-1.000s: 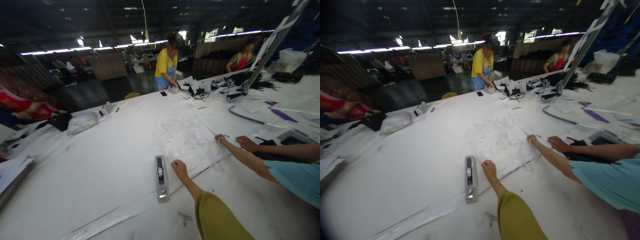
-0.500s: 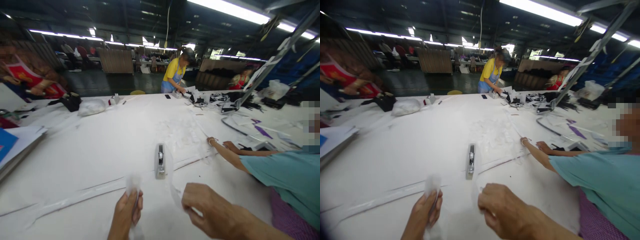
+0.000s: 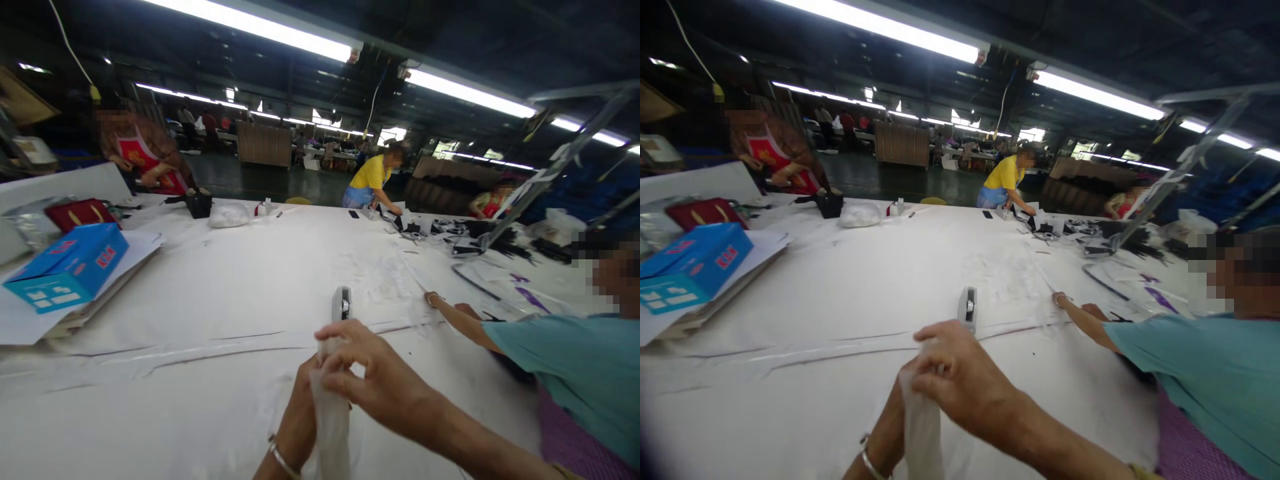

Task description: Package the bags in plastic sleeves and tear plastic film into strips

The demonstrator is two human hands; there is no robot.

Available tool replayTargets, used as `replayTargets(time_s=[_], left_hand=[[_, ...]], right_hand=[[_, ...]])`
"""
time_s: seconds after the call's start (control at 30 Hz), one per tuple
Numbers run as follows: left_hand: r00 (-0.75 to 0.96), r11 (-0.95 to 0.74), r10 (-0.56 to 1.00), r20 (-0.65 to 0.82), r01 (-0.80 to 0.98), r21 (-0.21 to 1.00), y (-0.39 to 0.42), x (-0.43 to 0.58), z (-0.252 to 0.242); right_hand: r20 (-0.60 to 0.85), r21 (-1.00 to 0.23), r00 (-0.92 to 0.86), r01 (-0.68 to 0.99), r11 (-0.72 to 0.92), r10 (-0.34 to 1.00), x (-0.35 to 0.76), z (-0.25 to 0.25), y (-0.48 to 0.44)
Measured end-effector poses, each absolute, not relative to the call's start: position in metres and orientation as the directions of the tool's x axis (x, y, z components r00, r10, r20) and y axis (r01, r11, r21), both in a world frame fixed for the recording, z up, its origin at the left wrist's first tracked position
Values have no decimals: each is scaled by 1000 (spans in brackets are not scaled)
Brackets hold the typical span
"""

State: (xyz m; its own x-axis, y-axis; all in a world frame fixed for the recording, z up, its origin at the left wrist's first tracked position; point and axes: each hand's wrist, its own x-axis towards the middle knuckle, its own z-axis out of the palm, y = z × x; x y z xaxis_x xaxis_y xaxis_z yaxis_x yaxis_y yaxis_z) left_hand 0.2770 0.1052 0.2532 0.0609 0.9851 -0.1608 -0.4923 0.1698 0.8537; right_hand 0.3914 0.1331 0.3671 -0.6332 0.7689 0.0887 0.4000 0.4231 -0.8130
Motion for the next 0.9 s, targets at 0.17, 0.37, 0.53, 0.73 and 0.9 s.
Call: replayTargets(time_s=[0.17, 0.37, 0.53, 0.73, 0.9], left_hand=[[191, 262, 964, -185, -574, 776, 89, 275, 256], [207, 281, 959, -195, -580, 765, 88, 274, 253], [245, 286, 954, -172, -571, 770, 91, 272, 251], [247, 317, 946, -208, -580, 751, 95, 275, 248], [307, 381, 922, -236, -604, 700, 94, 270, 249]], right_hand=[[97, -761, -401, 560, 327, 911, 395, 345, 145], [23, -855, -283, 492, 165, 959, 395, 346, 138], [-3, -913, -220, 399, 87, 976, 391, 335, 137], [-156, -972, -258, 210, -102, 954, 393, 321, 140], [-233, -971, -204, 105, -216, 951, 396, 306, 147]])
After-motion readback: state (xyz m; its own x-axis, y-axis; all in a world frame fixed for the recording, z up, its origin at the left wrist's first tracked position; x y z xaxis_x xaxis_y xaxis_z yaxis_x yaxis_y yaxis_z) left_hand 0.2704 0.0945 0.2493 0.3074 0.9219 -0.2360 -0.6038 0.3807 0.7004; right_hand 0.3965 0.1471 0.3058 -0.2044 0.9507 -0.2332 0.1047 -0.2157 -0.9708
